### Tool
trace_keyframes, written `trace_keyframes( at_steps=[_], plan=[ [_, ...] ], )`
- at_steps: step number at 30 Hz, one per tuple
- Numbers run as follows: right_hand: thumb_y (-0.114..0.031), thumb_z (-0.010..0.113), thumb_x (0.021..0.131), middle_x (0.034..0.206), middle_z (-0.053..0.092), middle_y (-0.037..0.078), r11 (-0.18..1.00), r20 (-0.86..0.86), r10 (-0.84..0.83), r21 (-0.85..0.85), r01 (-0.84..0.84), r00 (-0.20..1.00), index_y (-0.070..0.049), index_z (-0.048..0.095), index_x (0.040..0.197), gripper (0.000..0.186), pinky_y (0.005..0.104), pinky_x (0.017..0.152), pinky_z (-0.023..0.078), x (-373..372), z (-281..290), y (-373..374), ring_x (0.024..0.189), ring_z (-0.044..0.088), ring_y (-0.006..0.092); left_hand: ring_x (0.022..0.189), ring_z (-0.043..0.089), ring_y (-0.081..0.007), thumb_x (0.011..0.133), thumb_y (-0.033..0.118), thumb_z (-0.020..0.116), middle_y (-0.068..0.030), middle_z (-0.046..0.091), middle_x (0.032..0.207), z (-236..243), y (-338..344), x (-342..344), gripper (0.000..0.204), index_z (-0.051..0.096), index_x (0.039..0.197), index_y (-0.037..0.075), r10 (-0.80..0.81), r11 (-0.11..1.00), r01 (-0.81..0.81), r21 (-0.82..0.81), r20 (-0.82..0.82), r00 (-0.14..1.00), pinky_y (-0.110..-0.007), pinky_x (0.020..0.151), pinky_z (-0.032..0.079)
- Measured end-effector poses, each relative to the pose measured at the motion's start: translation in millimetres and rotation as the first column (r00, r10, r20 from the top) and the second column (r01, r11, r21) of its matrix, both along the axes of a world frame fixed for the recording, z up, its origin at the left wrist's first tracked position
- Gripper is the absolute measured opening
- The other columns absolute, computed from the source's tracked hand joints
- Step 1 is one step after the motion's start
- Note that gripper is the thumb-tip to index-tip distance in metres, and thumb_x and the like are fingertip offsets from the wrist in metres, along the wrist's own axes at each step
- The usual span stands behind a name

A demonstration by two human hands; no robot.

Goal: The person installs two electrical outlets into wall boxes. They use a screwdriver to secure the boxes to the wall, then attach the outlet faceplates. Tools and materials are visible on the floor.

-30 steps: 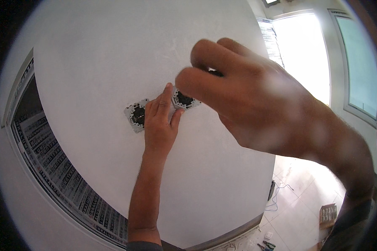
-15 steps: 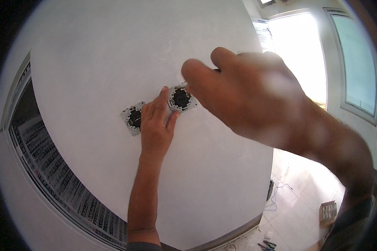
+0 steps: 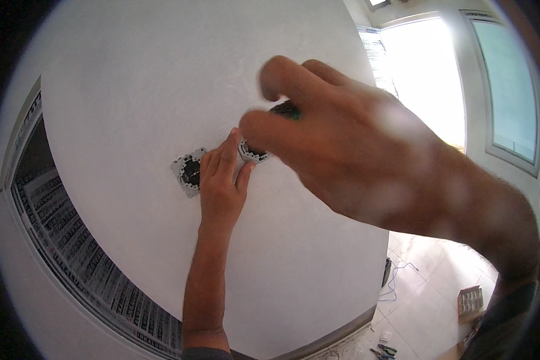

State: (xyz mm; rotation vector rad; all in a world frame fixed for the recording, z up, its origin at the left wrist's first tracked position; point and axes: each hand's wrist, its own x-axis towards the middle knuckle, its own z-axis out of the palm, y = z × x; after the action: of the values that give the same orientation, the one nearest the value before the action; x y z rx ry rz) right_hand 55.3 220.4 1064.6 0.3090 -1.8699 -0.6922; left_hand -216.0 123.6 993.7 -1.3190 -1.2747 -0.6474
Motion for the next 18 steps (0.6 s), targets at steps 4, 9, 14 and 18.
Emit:
trace_keyframes(
  at_steps=[4,9,14,18],
  plan=[
    [-0.011,0.072,0.092,0.093,0.057,0.012,0.996,0.075,-0.089,-0.014,0.090,0.993,-0.003,0.060,0.108,0.022,0.0287,0.059,0.058,2,1,1,0.076,0.066,0.0206,0.120,0.058,-0.0294,0.091,0.010,0.075,-0.0142,0.062,0.140,0,-1,-2,0.070,0.045,0.154,0.008,0.007,1.000,-0.007,-0.012,0.001,1.000,-0.043,0.100,0.049],
    [-0.008,0.074,0.091,0.104,0.057,0.014,0.937,0.225,-0.192,-0.248,0.246,0.955,-0.004,0.059,0.108,0.022,0.0273,0.065,0.059,11,3,-11,0.091,0.066,0.0228,0.120,0.058,-0.0318,0.091,0.011,0.076,-0.0150,0.062,0.138,1,2,1,0.069,0.046,0.153,0.008,0.021,1.000,-0.020,-0.010,0.034,0.999,-0.045,0.101,0.048],
    [-0.009,0.075,0.090,0.099,0.058,0.012,0.996,0.031,0.075,-0.053,-0.074,0.997,-0.005,0.058,0.108,0.024,0.0315,0.062,0.056,1,-5,9,0.092,0.067,0.0243,0.121,0.054,-0.0324,0.091,0.019,0.077,-0.0109,0.060,0.135,-7,5,-1,0.053,0.059,0.140,0.007,0.139,0.982,-0.136,0.128,-0.015,0.990,-0.048,0.102,0.045],
    [-0.009,0.075,0.090,0.101,0.057,0.012,0.996,0.100,-0.043,-0.070,0.050,0.994,-0.005,0.058,0.108,0.026,0.0358,0.064,0.055,-1,-5,8,0.092,0.066,0.0264,0.123,0.051,-0.0324,0.092,0.028,0.076,-0.0092,0.058,0.136,-14,7,0,0.043,0.068,0.129,0.006,0.287,0.950,-0.278,0.145,-0.046,0.957,-0.050,0.104,0.041]
  ],
)
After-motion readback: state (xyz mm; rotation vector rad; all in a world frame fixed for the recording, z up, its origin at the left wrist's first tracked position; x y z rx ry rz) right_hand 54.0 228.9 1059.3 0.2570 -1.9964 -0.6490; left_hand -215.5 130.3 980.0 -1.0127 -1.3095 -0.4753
